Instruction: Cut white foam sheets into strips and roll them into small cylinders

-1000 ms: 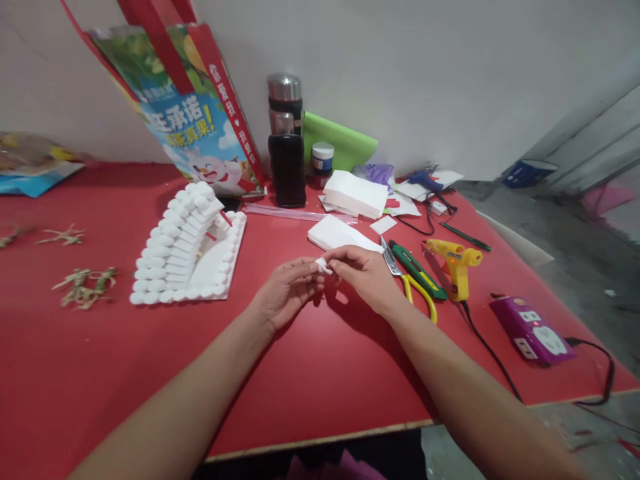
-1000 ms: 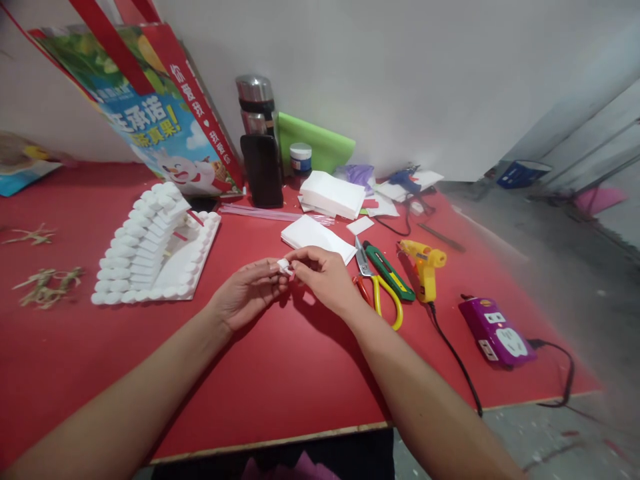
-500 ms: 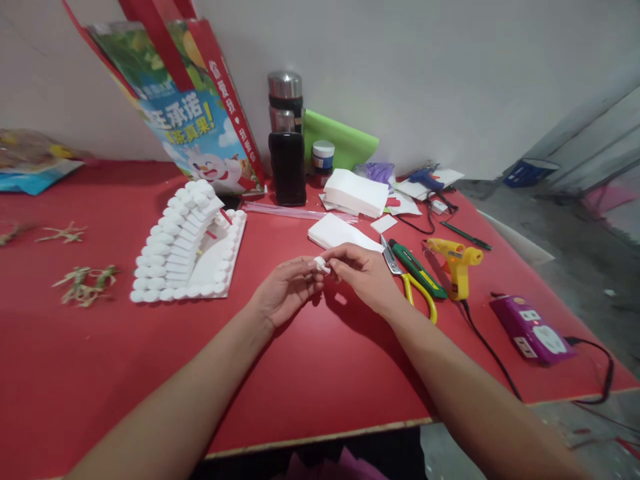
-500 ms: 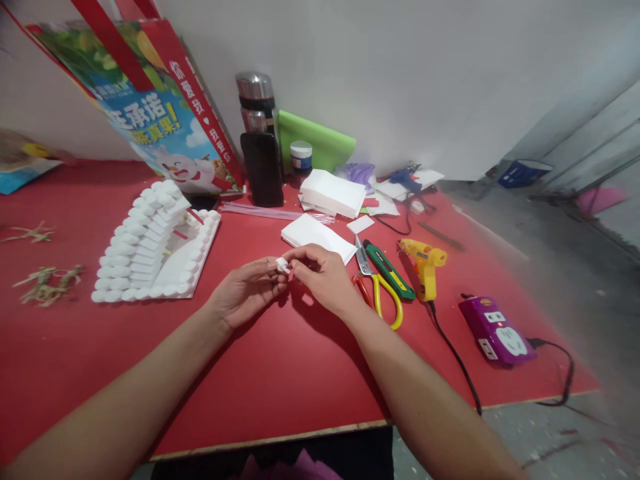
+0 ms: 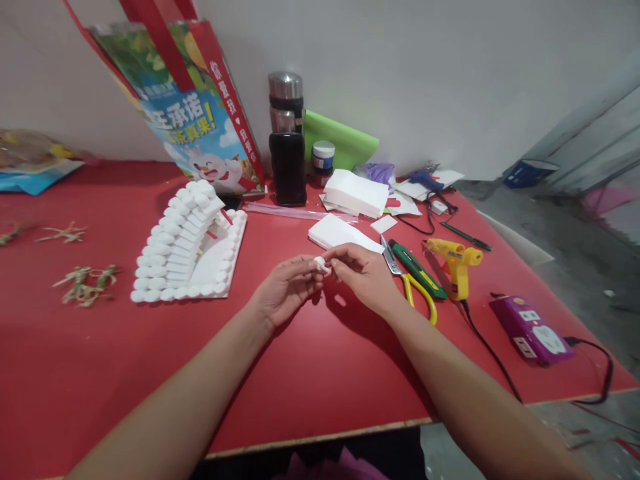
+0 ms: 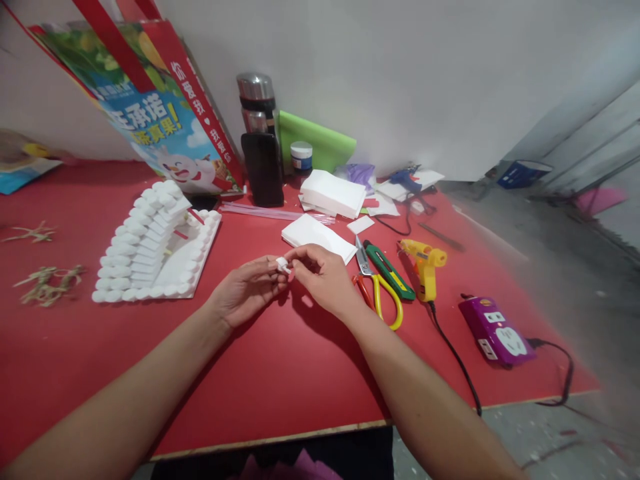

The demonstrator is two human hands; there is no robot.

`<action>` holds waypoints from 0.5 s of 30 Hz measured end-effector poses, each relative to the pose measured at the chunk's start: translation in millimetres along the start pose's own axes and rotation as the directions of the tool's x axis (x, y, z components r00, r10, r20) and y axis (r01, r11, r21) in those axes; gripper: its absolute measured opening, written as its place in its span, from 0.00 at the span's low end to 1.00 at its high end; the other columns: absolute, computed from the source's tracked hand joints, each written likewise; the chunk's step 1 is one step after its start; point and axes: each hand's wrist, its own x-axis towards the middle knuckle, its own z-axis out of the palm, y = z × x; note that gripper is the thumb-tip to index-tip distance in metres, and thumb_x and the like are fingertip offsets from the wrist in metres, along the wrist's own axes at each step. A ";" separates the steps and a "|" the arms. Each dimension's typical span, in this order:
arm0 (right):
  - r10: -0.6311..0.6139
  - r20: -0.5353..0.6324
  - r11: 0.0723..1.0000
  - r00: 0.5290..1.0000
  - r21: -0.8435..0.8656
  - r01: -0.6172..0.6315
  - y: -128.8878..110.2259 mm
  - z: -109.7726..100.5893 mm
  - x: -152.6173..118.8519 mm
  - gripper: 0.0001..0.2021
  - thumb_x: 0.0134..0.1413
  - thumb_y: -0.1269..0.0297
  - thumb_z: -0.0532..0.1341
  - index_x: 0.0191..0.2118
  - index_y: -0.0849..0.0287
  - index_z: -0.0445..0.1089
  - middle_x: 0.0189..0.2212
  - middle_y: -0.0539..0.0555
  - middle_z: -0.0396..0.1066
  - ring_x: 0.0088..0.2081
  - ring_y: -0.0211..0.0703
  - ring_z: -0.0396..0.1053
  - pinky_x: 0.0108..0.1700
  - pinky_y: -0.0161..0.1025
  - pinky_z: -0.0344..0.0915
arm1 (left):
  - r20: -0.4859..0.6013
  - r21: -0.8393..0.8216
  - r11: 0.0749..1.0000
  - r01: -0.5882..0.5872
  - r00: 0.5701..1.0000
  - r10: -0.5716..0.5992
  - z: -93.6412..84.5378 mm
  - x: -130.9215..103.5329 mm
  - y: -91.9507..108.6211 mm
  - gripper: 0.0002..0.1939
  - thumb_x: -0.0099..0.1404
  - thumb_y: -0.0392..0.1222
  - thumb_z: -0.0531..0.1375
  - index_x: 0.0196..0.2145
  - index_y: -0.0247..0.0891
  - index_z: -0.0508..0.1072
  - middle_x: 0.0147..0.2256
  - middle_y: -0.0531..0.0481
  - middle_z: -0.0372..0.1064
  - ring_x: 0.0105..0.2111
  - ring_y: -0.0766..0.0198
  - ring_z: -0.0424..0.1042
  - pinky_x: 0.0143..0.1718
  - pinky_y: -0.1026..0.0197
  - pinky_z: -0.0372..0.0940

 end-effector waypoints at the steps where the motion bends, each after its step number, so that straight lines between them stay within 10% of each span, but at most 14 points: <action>1: 0.008 -0.001 1.000 1.000 0.010 -0.008 -0.3 0.0 0.0 0.07 0.60 0.67 0.60 0.40 0.56 0.76 0.34 0.51 0.77 0.32 0.39 0.72 0.38 0.39 0.68 | 0.000 0.014 1.000 -0.011 1.000 0.011 0.0 -0.3 0.0 0.08 0.54 0.35 0.71 0.31 0.29 0.79 0.30 0.44 0.75 0.29 0.67 0.72 0.33 0.65 0.70; 15: 0.005 0.004 1.000 1.000 -0.018 -0.005 2.6 0.5 -0.6 0.04 0.57 0.68 0.60 0.38 0.55 0.71 0.31 0.49 0.73 0.30 0.38 0.69 0.36 0.39 0.66 | -0.017 0.105 0.994 -0.025 1.000 0.027 0.7 -0.9 -0.7 0.15 0.49 0.38 0.76 0.33 0.33 0.77 0.29 0.47 0.75 0.26 0.64 0.73 0.27 0.63 0.69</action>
